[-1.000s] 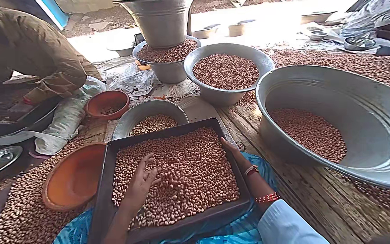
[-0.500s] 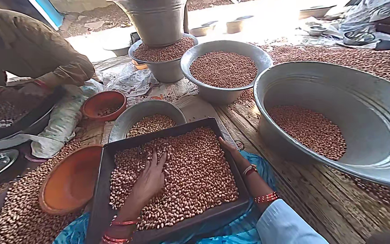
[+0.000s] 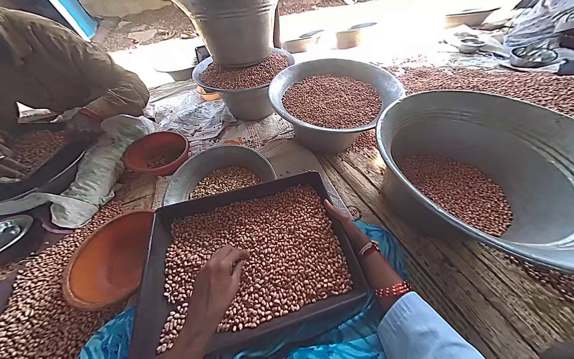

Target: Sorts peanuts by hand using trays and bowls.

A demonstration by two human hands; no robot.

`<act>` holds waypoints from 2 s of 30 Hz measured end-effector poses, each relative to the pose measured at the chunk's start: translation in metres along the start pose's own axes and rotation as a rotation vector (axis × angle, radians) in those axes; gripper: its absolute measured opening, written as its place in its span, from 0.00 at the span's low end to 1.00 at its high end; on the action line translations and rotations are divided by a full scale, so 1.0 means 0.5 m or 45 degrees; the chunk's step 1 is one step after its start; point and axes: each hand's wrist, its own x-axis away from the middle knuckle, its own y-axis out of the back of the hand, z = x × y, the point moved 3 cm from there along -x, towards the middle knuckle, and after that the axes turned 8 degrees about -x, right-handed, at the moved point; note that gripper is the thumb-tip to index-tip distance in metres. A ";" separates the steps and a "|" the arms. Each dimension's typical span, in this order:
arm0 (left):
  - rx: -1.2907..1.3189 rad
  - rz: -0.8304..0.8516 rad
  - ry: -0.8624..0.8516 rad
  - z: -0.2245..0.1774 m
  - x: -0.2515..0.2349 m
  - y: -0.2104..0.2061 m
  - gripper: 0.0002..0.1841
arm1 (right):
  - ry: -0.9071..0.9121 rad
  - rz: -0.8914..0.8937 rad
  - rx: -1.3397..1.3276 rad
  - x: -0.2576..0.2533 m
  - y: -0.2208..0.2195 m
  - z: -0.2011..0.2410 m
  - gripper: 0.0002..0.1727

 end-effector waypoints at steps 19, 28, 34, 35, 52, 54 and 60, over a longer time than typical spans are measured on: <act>0.120 0.114 0.230 0.050 -0.014 0.008 0.07 | -0.039 -0.024 -0.039 0.001 -0.007 0.002 0.22; 0.126 0.316 0.220 0.036 -0.014 -0.019 0.07 | -0.007 -0.035 0.009 0.005 -0.006 0.005 0.20; 1.290 1.028 -0.308 0.172 0.026 0.065 0.16 | 0.012 0.007 -0.003 0.006 -0.001 0.005 0.20; 1.155 0.825 -0.221 0.195 0.026 0.080 0.17 | 0.011 0.003 -0.006 0.006 -0.002 0.006 0.20; -0.094 0.140 0.208 0.079 -0.067 0.054 0.07 | -0.027 -0.027 -0.018 0.006 -0.007 0.005 0.21; -0.160 0.186 0.239 0.086 -0.092 0.027 0.08 | -0.008 -0.025 -0.016 0.007 -0.004 0.006 0.21; -0.258 0.291 0.279 0.094 -0.108 -0.032 0.11 | 0.007 0.007 -0.006 0.000 0.005 0.000 0.20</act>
